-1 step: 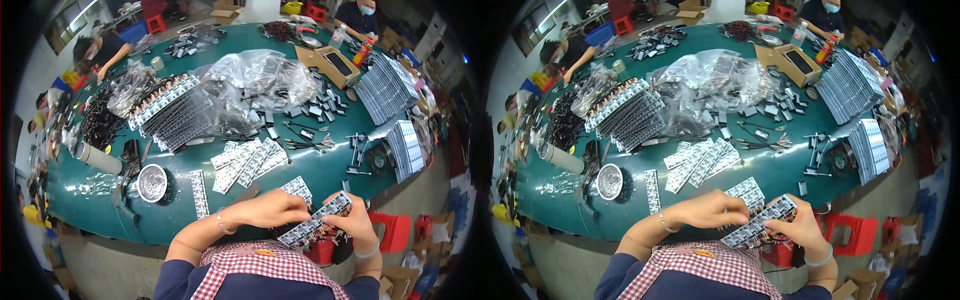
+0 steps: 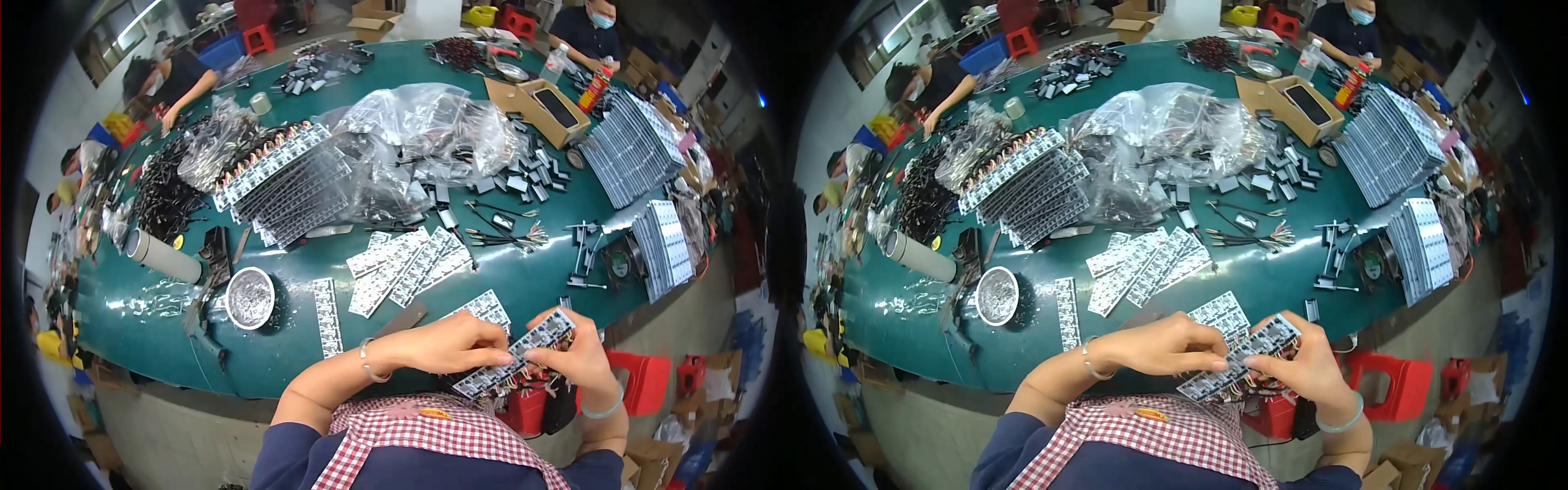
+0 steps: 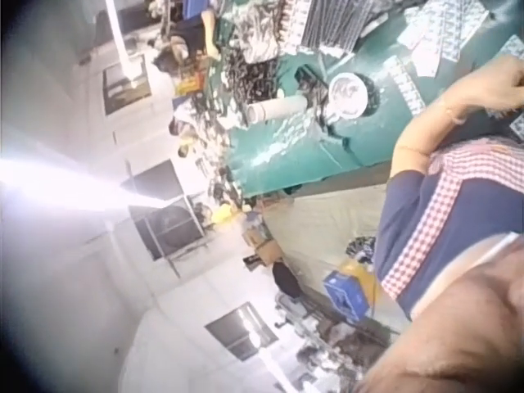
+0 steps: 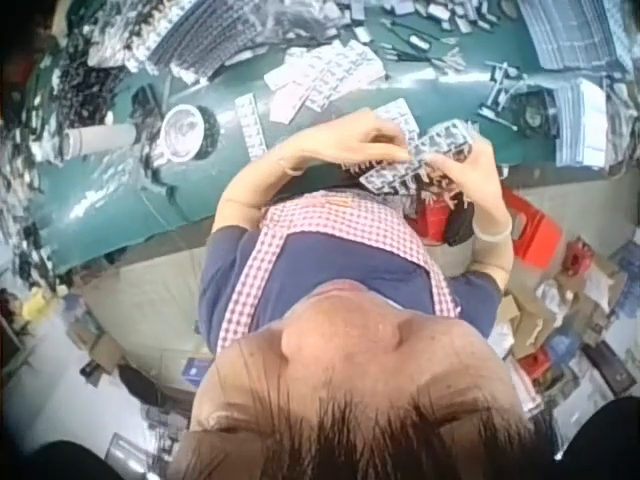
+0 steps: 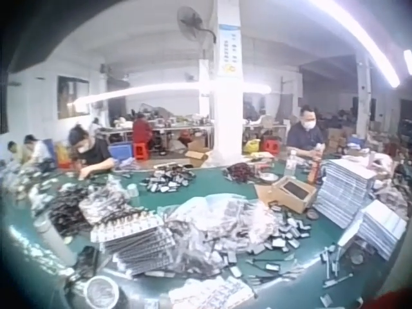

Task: The person solders wires to circuit board strips using a soldering gun, then sets down the tool and fits additional circuit board strips onto the assembly by hand.

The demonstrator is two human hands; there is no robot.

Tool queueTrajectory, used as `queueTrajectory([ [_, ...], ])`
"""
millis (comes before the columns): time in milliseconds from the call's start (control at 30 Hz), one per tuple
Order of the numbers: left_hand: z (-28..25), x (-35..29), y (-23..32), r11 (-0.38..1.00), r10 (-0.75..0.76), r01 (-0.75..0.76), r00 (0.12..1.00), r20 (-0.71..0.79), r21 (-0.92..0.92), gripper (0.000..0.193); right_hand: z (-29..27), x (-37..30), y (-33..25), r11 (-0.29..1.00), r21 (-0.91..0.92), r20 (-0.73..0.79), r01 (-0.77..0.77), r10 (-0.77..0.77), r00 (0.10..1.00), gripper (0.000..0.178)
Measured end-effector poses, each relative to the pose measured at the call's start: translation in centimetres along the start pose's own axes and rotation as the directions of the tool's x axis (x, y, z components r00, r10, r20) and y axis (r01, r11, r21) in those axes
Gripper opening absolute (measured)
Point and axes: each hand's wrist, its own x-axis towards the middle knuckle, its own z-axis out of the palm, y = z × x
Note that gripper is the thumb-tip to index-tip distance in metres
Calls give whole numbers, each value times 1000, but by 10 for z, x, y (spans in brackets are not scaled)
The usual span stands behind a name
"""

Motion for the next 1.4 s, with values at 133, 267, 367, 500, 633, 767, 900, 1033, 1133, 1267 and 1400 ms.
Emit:
queueTrajectory([
  [133,-15,-11,8,999,34,-31,986,-161,20,23,2,30,-34,980,-129,103,149,-137,985,46],
  [267,-45,-40,32,952,-117,-93,767,-631,-291,15,3,45,-41,785,-111,-203,609,-618,759,51],
  [367,-81,-75,36,936,1,-325,395,-919,-138,14,4,50,-26,734,-269,-498,624,-660,562,42],
  [500,-127,-83,26,833,229,-508,-46,-972,220,18,13,58,20,883,-61,-478,465,-434,763,31],
  [633,-162,-83,-3,878,219,-348,-319,-922,329,21,31,66,80,950,-79,-399,301,-307,864,28],
  [767,-181,-74,-35,925,66,-315,-419,-905,213,24,39,61,115,807,-574,-419,140,-437,796,33],
  [900,-179,-79,-32,960,85,-200,-458,-885,195,27,45,48,134,717,-694,-380,61,-438,815,40],
  [1033,-178,-85,-40,974,148,-81,-484,-863,213,30,49,41,144,733,-680,-336,21,-337,880,42],
  [1133,-172,-81,-43,965,215,-22,-503,-837,261,32,51,40,151,777,-628,-374,30,-335,865,45],
  [1267,-135,-57,-40,952,237,-75,-430,-871,297,31,48,41,158,867,-496,-436,40,-289,852,42],
  [1400,-57,-28,-52,989,58,102,426,-903,111,11,42,43,134,996,-85,-451,-36,-7,893,38],
])
